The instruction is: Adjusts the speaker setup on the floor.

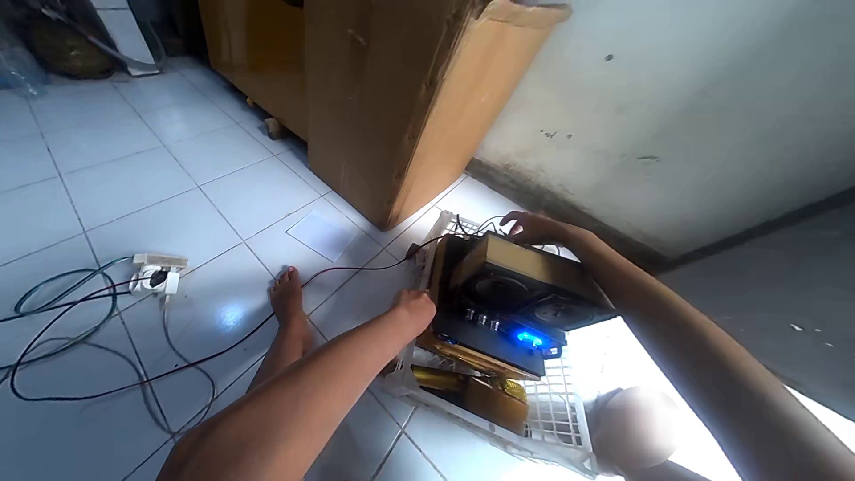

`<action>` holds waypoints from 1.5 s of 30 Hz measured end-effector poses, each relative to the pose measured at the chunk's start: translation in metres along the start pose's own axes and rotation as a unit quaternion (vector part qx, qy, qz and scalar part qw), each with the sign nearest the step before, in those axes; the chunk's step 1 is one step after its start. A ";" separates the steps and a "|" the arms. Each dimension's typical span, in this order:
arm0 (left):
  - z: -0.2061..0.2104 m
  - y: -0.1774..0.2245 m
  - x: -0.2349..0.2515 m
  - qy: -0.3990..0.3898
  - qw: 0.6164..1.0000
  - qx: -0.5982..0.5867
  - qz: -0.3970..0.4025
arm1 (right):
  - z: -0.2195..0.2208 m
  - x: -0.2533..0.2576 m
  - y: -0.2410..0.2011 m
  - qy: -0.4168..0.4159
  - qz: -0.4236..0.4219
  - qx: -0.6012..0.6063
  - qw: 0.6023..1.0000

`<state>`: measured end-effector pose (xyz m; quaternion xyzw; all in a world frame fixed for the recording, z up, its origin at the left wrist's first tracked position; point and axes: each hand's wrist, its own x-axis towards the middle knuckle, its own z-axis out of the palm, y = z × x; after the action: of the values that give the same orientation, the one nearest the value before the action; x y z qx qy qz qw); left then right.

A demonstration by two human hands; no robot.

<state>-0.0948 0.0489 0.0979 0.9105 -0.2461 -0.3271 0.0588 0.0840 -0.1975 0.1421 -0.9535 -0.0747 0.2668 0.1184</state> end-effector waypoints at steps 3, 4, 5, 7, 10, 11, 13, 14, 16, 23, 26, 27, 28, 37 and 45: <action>0.000 0.000 0.002 0.000 1.000 0.000 -0.005 | -0.009 -0.004 0.020 0.004 -0.024 0.050 0.998; 0.000 0.000 0.002 -0.002 1.000 0.000 -0.008 | -0.011 -0.009 0.028 0.010 -0.034 0.073 0.997; -0.001 0.001 0.002 -0.005 1.000 0.001 -0.011 | -0.012 -0.018 0.031 0.024 -0.039 0.095 0.994; -0.001 0.002 0.001 -0.005 1.000 0.000 -0.013 | -0.013 -0.060 0.014 0.052 -0.008 0.119 0.992; -0.001 0.003 0.003 -0.011 1.000 0.011 -0.018 | -0.027 -0.116 -0.012 0.054 0.048 0.121 0.990; 0.000 0.003 0.004 -0.012 1.000 0.014 -0.020 | -0.027 -0.114 0.008 0.076 0.002 0.119 0.990; 0.000 0.004 0.006 -0.011 1.000 0.018 -0.022 | -0.026 -0.113 0.035 0.099 -0.028 0.138 0.985; 0.000 0.004 0.007 -0.012 0.999 0.021 -0.024 | -0.027 -0.117 0.033 0.097 0.013 0.159 0.982; 0.000 0.005 0.007 -0.014 0.999 0.025 -0.027 | -0.027 -0.117 0.037 0.112 0.042 0.180 0.976; -0.001 0.005 0.009 -0.012 0.998 0.050 -0.032 | -0.030 -0.110 0.055 0.209 -0.015 0.107 0.972; 0.001 0.004 0.012 -0.017 0.998 0.055 -0.034 | -0.025 -0.105 0.069 0.222 -0.054 0.033 0.973; 0.001 0.003 0.014 -0.018 0.998 0.056 -0.034 | -0.024 -0.106 0.069 0.224 -0.058 0.029 0.972; 0.002 0.003 0.015 -0.016 0.998 0.053 -0.033 | -0.024 -0.108 0.067 0.225 -0.057 0.027 0.972; 0.002 -0.004 0.017 0.013 0.998 -0.061 -0.017 | -0.051 -0.132 0.068 0.306 -0.073 0.022 0.949; 0.002 -0.005 0.019 0.019 0.997 -0.074 -0.018 | -0.113 -0.193 0.071 0.467 -0.050 0.087 0.878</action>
<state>-0.0811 0.0436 0.0844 0.9140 -0.2039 -0.3278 0.1251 -0.0147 -0.3262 0.3119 -0.9482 -0.0350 -0.2107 0.2350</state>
